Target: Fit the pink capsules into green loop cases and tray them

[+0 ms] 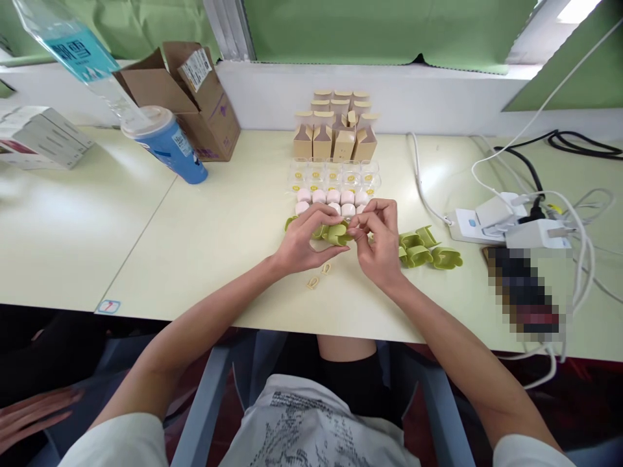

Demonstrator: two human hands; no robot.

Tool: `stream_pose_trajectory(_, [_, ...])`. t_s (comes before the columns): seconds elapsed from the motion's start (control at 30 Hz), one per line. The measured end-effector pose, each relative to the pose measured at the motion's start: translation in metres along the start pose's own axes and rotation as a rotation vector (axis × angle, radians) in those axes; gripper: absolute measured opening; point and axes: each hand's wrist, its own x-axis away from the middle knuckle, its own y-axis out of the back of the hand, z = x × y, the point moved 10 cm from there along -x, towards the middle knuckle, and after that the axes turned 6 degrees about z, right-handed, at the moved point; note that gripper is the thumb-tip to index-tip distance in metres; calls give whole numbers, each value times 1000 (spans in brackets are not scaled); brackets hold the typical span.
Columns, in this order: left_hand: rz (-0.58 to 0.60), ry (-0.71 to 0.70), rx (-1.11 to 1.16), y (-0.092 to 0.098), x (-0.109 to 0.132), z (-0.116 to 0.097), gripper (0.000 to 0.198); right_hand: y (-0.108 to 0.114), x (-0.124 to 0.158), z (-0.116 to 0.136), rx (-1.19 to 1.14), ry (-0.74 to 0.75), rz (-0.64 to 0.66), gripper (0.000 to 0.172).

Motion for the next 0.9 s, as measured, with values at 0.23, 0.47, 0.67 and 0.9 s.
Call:
stream_pose_trajectory(0.23, [-77,228,248,32,-3,67,61,17,-15,-9,-197,4,170,10])
stream_pose_trajectory(0.47, [-75,285,158,47,-4,85,67,-46,23,9,69,302,786,21])
stream_pose_trajectory(0.67, [-30,232,157,42,-7,72,56,-24,1,10,360,224,380,22])
stream_pose_trajectory(0.9, [54,228,350,27,-5,68,42,-56,12,-1,629,230,535,15])
